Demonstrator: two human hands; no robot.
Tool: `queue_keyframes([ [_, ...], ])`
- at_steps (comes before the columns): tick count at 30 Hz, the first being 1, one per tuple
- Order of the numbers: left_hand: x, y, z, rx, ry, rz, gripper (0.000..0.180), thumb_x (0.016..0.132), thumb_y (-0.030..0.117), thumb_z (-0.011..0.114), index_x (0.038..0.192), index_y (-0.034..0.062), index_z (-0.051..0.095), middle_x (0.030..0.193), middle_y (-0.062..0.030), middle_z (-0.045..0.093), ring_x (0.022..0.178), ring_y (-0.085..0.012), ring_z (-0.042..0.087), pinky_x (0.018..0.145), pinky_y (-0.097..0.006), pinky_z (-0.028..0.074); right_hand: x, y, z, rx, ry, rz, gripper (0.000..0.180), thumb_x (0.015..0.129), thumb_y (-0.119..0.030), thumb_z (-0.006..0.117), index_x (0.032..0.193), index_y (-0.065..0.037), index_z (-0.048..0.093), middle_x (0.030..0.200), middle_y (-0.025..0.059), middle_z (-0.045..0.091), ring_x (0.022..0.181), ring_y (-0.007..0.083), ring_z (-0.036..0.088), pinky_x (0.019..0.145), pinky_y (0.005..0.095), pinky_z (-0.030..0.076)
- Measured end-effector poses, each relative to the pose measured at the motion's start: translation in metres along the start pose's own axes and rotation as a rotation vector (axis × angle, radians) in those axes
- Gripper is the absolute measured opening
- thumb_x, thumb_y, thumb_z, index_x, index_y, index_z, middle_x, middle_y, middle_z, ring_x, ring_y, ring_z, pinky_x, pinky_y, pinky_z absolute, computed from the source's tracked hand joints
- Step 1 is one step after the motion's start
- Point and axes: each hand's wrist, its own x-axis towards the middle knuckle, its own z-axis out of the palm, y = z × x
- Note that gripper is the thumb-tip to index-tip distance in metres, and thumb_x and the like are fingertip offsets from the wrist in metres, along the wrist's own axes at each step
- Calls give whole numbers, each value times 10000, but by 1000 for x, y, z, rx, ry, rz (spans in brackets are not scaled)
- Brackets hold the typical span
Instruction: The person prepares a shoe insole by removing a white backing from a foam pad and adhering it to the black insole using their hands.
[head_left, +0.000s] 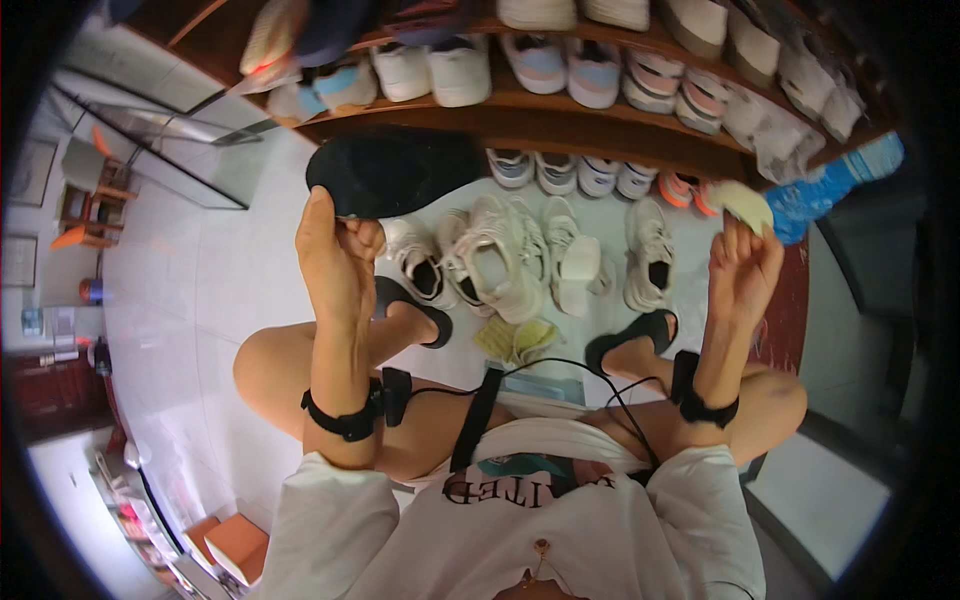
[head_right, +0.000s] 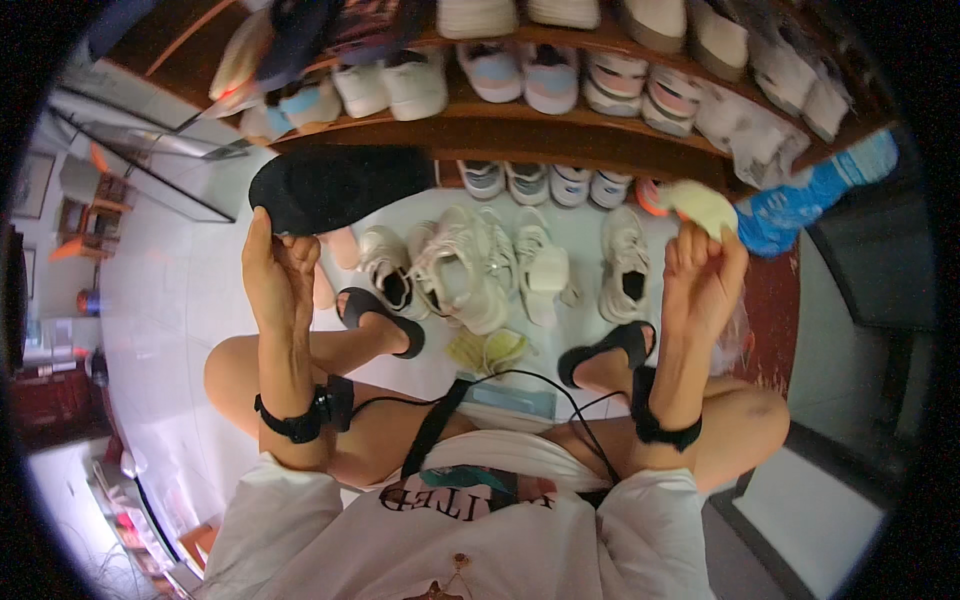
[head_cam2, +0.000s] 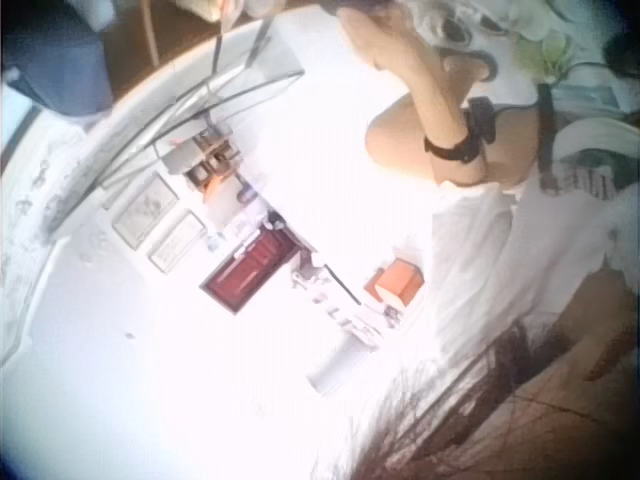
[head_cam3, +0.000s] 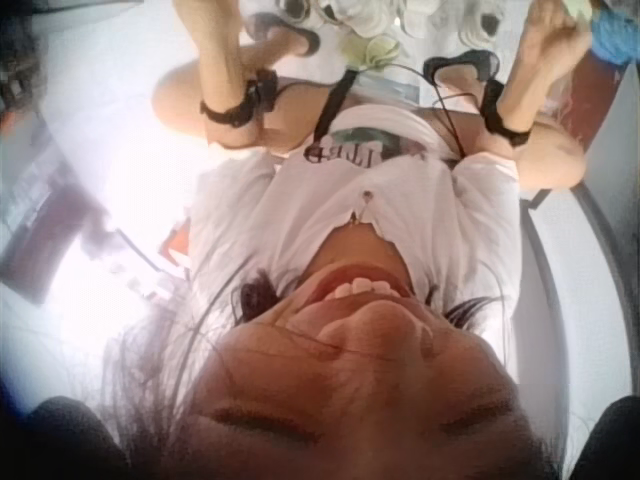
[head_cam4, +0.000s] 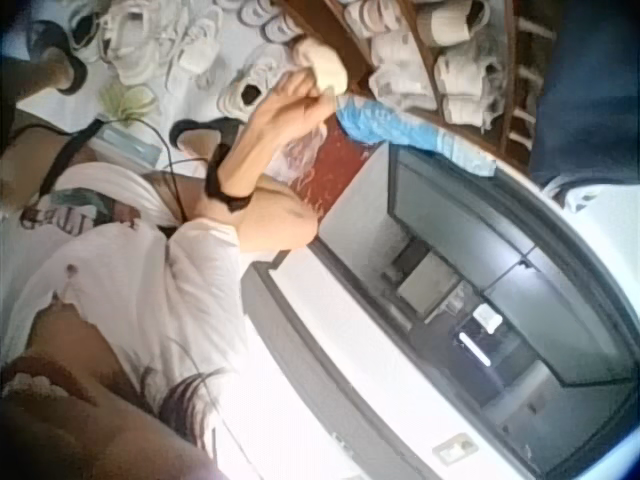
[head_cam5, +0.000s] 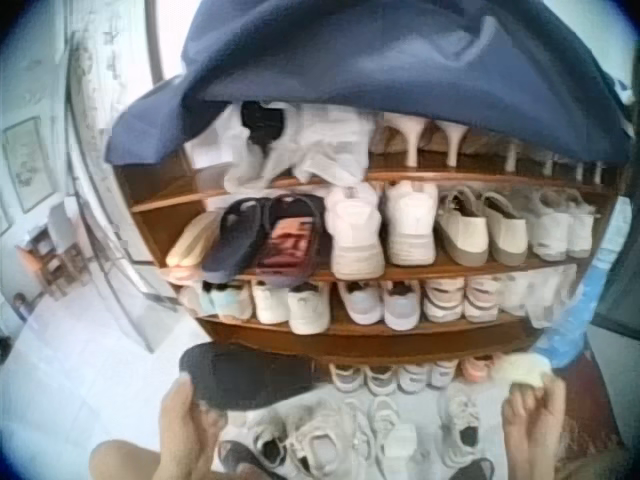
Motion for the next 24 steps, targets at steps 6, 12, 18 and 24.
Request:
queue_keyframes([
  [6,-27,-14,16,117,-89,-214,197,888,271,472,843,85,518,641,40,451,498,-53,341,442,-184,264,37,51,-58,-461,414,66,132,797,-203,532,867,-94,505,730,18,546,614,107,518,485,240,406],
  [12,-28,-25,38,169,-297,-212,211,907,244,431,902,45,502,671,9,454,496,-69,357,401,-182,281,50,51,-227,-865,1098,-317,143,754,-152,567,788,-22,519,714,70,559,613,174,533,554,310,434],
  [18,-32,-46,70,332,-177,-319,282,899,297,432,979,40,514,680,13,488,481,-48,379,395,-165,271,34,14,-298,-1599,1344,-313,187,711,-134,555,842,-14,494,849,177,531,804,339,519,696,427,414],
  [24,-27,-60,86,431,-355,-336,421,874,371,429,1084,8,475,788,-46,553,584,-95,479,493,-189,371,45,32,-322,-1842,1243,9,261,718,-137,561,938,-32,467,987,186,498,907,338,513,743,425,435],
])
